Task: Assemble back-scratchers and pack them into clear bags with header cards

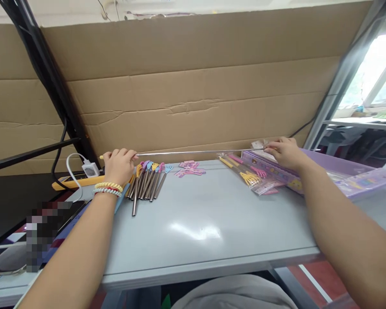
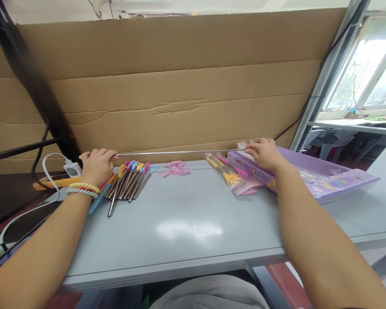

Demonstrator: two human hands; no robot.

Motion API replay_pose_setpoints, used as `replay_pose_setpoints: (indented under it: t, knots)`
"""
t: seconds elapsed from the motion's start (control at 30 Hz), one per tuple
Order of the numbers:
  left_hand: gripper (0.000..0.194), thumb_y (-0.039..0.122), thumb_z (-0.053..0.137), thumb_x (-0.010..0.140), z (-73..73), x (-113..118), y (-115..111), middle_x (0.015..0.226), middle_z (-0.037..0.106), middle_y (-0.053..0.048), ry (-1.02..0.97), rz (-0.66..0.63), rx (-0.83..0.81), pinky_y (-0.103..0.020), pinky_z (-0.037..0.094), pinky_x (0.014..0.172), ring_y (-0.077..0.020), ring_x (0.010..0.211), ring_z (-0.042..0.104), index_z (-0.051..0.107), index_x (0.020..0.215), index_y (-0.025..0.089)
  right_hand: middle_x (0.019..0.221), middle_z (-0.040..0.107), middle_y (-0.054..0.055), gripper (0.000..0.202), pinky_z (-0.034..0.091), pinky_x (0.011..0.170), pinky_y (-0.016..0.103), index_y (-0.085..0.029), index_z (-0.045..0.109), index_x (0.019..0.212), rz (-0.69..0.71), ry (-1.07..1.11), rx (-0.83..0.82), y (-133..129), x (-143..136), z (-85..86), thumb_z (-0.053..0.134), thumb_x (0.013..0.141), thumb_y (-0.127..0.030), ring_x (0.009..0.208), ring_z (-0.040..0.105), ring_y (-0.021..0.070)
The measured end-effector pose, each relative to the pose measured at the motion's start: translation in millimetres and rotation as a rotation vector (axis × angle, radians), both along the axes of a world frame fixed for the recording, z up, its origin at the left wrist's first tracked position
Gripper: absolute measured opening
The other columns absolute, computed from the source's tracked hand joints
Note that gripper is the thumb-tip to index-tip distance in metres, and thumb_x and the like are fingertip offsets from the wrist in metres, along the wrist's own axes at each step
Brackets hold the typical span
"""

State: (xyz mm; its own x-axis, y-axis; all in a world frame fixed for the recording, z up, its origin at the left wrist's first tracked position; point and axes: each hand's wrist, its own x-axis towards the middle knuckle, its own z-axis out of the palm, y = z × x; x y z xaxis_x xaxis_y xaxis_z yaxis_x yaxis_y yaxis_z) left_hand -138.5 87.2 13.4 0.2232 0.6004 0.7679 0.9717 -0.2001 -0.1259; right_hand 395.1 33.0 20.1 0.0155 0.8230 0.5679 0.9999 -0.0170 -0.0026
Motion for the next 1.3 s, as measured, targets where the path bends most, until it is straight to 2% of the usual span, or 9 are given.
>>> replay_pose_setpoints:
  t: [0.17,0.33,0.47,0.57,0.63,0.8,0.93,1.17,1.3]
  knots:
    - [0.028,0.027,0.037,0.090,2.8,-5,-1,0.089,0.066,-0.008,0.058,0.007,0.053,-0.042,0.028,0.081,-0.0255,0.091,0.053,0.065,0.093,0.024,0.099,0.061,0.016,0.024,0.028,0.094,0.041,-0.017,0.069,0.087,0.072,0.040,0.058,-1,5,-2.2,0.047,0.087,-0.026,0.102,0.047,0.0273]
    - [0.029,0.026,0.037,0.089,0.7,-10,-1,0.092,0.068,-0.010,0.024,-0.021,0.066,-0.043,0.031,0.080,-0.0259,0.089,0.055,0.065,0.095,0.022,0.093,0.058,0.016,0.019,0.034,0.090,0.042,-0.016,0.069,0.085,0.094,0.180,0.186,-10,-9,3.9,0.052,0.084,-0.023,0.098,0.048,0.0278]
    - [0.032,0.027,0.037,0.089,-5.7,-18,5,0.095,0.069,-0.012,-0.051,-0.094,-0.008,-0.043,0.033,0.081,-0.0272,0.092,0.058,0.067,0.096,0.019,0.086,0.059,0.008,0.010,0.043,0.071,0.034,-0.017,0.064,0.080,0.111,0.676,0.304,-24,-32,15.8,0.065,0.075,-0.026,0.074,0.055,0.0181]
    - [0.033,0.026,0.037,0.088,-7.2,-22,10,0.097,0.070,-0.011,-0.081,-0.100,-0.026,-0.044,0.032,0.082,-0.0273,0.094,0.059,0.068,0.097,0.020,0.068,0.055,0.001,0.013,0.039,0.049,0.027,-0.017,0.056,0.075,0.138,1.221,0.483,-23,-46,21.3,0.067,0.071,-0.023,0.054,0.049,0.0115]
    - [0.033,0.027,0.036,0.089,-4.9,-22,10,0.096,0.070,-0.010,-0.068,-0.103,-0.036,-0.044,0.032,0.083,-0.0266,0.094,0.060,0.068,0.098,0.022,0.065,0.051,-0.001,0.014,0.037,0.043,0.023,-0.018,0.050,0.074,0.132,1.364,0.570,-17,-53,21.7,0.062,0.073,-0.026,0.052,0.049,0.0104]
    - [0.031,0.031,0.038,0.091,5.5,-10,-3,0.094,0.070,-0.007,0.007,-0.141,-0.115,-0.039,0.032,0.085,-0.0227,0.094,0.060,0.065,0.103,0.022,0.077,0.049,-0.002,0.022,0.039,0.036,0.019,-0.021,0.044,0.083,0.161,1.521,0.583,4,-80,10.0,0.060,0.069,-0.031,0.053,0.050,0.0092]
    - [0.030,0.031,0.038,0.092,6.8,-2,-11,0.099,0.070,-0.009,0.014,-0.134,-0.176,-0.037,0.032,0.087,-0.0220,0.097,0.060,0.063,0.103,0.018,0.079,0.052,-0.002,0.032,0.038,0.034,0.019,-0.023,0.045,0.086,0.212,1.493,0.457,8,-99,-1.7,0.062,0.059,-0.017,0.046,0.048,0.0072]
    - [0.029,0.034,0.039,0.092,-1.0,-5,-12,0.099,0.069,-0.009,0.020,-0.074,-0.202,-0.038,0.035,0.084,-0.0243,0.100,0.059,0.062,0.097,0.018,0.076,0.050,-0.001,0.028,0.048,0.044,0.019,-0.021,0.046,0.077,0.168,1.709,0.622,6,-87,1.6,0.059,0.060,-0.004,0.056,0.054,0.0092]
    - [0.034,0.038,0.035,0.093,-3.7,12,-13,0.092,0.068,-0.009,0.109,-0.152,-0.215,-0.034,0.039,0.073,-0.0231,0.090,0.061,0.063,0.095,0.019,0.068,0.052,-0.002,0.022,0.045,0.040,0.018,-0.019,0.048,0.075,0.187,1.730,0.603,5,-87,3.0,0.058,0.061,-0.005,0.051,0.054,0.0088]
